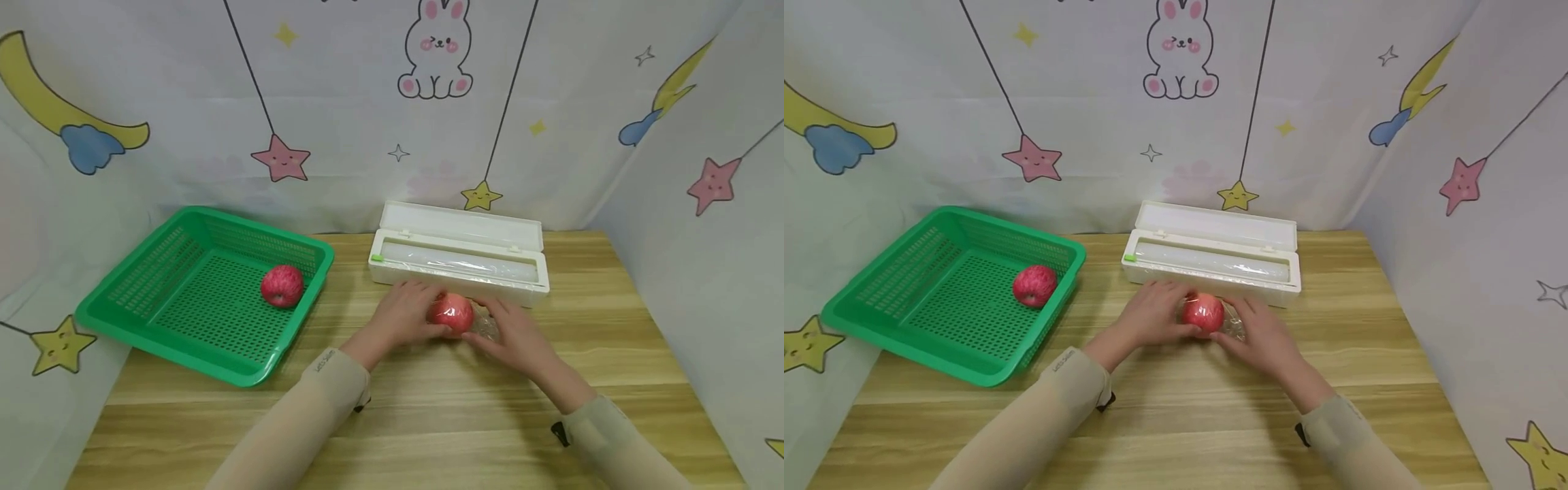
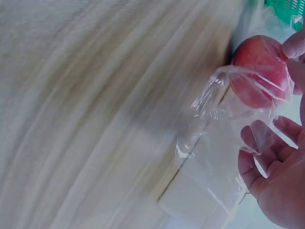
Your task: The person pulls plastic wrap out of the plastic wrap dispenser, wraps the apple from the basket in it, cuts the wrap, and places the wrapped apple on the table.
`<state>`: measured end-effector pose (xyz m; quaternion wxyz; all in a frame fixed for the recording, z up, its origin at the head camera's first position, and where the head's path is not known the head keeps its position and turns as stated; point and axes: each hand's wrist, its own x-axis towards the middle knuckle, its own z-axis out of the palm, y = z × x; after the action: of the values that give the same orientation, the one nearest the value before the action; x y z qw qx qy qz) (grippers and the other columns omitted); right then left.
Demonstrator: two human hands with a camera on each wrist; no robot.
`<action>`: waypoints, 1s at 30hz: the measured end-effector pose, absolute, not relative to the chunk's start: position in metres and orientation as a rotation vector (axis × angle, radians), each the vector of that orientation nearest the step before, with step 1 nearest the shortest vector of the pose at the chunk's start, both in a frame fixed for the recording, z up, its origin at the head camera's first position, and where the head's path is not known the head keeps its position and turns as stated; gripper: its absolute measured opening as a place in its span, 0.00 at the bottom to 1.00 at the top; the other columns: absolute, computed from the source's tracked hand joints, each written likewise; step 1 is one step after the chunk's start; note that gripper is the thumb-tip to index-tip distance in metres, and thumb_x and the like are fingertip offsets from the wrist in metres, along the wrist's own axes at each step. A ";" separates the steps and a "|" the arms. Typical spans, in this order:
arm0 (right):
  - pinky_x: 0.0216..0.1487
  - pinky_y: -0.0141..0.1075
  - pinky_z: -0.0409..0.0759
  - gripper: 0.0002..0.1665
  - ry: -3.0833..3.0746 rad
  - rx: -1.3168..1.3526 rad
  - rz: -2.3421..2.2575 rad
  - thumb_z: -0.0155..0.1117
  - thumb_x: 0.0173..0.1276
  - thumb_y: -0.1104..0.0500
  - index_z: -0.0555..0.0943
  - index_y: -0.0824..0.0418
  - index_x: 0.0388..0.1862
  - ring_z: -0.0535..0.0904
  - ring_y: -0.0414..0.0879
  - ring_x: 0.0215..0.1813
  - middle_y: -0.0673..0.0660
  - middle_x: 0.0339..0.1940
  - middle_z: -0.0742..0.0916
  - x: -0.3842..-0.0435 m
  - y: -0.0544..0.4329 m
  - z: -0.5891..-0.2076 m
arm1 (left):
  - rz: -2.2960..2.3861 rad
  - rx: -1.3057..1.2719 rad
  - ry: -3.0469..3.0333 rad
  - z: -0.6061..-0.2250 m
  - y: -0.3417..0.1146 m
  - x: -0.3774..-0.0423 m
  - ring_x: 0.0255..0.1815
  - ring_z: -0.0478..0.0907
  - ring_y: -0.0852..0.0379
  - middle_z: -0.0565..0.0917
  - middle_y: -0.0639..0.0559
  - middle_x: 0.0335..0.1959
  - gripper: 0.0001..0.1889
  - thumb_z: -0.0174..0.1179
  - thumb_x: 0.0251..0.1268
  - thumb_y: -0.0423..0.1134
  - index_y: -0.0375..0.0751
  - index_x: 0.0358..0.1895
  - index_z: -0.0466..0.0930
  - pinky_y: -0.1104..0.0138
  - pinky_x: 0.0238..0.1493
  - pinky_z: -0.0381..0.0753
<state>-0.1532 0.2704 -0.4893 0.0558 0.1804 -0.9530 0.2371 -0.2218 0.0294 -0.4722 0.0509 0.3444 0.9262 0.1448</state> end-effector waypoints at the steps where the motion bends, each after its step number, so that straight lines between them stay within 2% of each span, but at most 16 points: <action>1: 0.59 0.60 0.84 0.41 -2.889 0.550 0.701 0.80 0.67 0.45 0.76 0.60 0.73 0.83 0.62 0.62 0.63 0.63 0.86 -0.154 0.269 -0.489 | 0.438 1.048 2.819 -0.472 0.029 -0.223 0.70 0.77 0.48 0.85 0.52 0.65 0.36 0.71 0.65 0.66 0.51 0.69 0.76 0.51 0.78 0.67; 7: 0.65 0.59 0.81 0.39 -2.938 0.510 0.764 0.76 0.71 0.45 0.76 0.59 0.75 0.82 0.60 0.66 0.61 0.67 0.85 -0.160 0.265 -0.489 | 0.444 1.067 2.816 -0.470 0.032 -0.228 0.69 0.78 0.49 0.85 0.53 0.65 0.35 0.70 0.66 0.67 0.53 0.70 0.77 0.51 0.75 0.69; 12: 0.61 0.56 0.83 0.36 -2.935 0.468 0.828 0.75 0.73 0.46 0.77 0.58 0.74 0.82 0.57 0.61 0.59 0.65 0.86 -0.165 0.264 -0.490 | 0.436 1.074 2.819 -0.469 0.034 -0.232 0.68 0.79 0.50 0.86 0.55 0.65 0.35 0.69 0.67 0.67 0.53 0.70 0.78 0.52 0.73 0.71; 20: 0.59 0.56 0.82 0.30 -2.940 0.454 0.903 0.69 0.78 0.45 0.81 0.58 0.71 0.83 0.56 0.58 0.59 0.61 0.88 -0.174 0.269 -0.488 | 0.499 1.091 2.788 -0.461 0.037 -0.238 0.49 0.80 0.56 0.88 0.57 0.48 0.29 0.66 0.71 0.65 0.51 0.65 0.83 0.56 0.60 0.77; 23: 0.60 0.57 0.82 0.29 -2.941 0.473 0.888 0.67 0.79 0.45 0.81 0.59 0.71 0.83 0.56 0.58 0.60 0.61 0.88 -0.176 0.270 -0.488 | 0.486 1.085 2.780 -0.459 0.038 -0.240 0.49 0.79 0.55 0.87 0.57 0.48 0.29 0.63 0.73 0.66 0.52 0.66 0.83 0.56 0.59 0.79; 30: 0.59 0.56 0.83 0.29 -2.974 0.475 0.858 0.63 0.82 0.46 0.81 0.62 0.71 0.83 0.56 0.57 0.61 0.60 0.87 -0.177 0.269 -0.487 | 0.447 1.063 2.764 -0.461 0.041 -0.241 0.54 0.80 0.53 0.88 0.55 0.54 0.30 0.59 0.75 0.67 0.54 0.71 0.81 0.54 0.63 0.78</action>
<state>-0.1771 0.2692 -0.4871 0.0051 0.1516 -0.9497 0.2738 -0.2409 0.0410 -0.4607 0.0734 0.3541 0.9204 0.1488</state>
